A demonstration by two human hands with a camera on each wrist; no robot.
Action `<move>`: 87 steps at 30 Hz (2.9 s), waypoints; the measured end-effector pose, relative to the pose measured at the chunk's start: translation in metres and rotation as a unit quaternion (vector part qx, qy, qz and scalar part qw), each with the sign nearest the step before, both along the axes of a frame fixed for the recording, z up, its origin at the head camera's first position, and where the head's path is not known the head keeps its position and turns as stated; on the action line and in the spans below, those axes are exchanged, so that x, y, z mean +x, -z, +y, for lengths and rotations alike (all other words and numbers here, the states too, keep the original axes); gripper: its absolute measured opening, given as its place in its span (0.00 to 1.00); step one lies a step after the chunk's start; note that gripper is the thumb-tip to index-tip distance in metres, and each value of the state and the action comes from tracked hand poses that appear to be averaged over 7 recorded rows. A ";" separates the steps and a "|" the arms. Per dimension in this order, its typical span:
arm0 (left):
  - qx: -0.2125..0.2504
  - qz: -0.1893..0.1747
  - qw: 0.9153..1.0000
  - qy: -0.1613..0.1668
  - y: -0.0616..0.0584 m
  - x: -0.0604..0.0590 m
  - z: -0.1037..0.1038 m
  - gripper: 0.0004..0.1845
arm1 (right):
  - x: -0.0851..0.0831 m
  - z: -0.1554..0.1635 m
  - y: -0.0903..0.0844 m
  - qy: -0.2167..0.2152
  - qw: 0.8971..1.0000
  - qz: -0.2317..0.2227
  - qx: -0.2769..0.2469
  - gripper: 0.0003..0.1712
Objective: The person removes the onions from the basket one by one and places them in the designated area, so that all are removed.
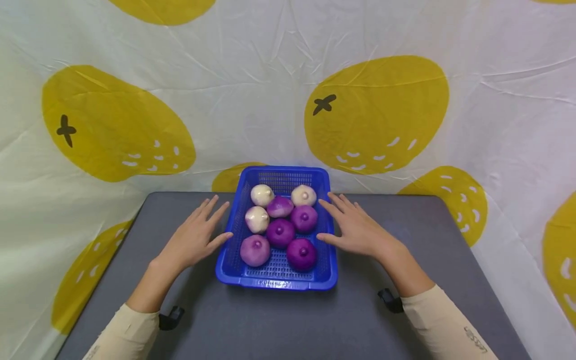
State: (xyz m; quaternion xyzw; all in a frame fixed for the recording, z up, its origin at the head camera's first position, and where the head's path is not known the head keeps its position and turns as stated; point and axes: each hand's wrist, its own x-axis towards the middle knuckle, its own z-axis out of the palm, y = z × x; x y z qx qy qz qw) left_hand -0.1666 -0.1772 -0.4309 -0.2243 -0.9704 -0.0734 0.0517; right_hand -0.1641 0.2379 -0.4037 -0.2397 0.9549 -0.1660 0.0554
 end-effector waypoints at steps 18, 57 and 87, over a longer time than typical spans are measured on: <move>0.084 -0.041 0.996 0.008 0.012 0.001 0.005 0.38 | -0.013 -0.016 -0.002 -0.096 0.993 -0.065 -0.027 0.49; 0.396 -0.101 0.913 -0.004 0.033 -0.010 0.011 0.22 | -0.043 -0.065 0.007 -0.213 0.958 -0.190 0.023 0.31; 0.450 -0.165 0.877 -0.044 0.035 -0.008 0.011 0.26 | -0.031 -0.074 0.026 -0.179 0.963 -0.179 0.097 0.31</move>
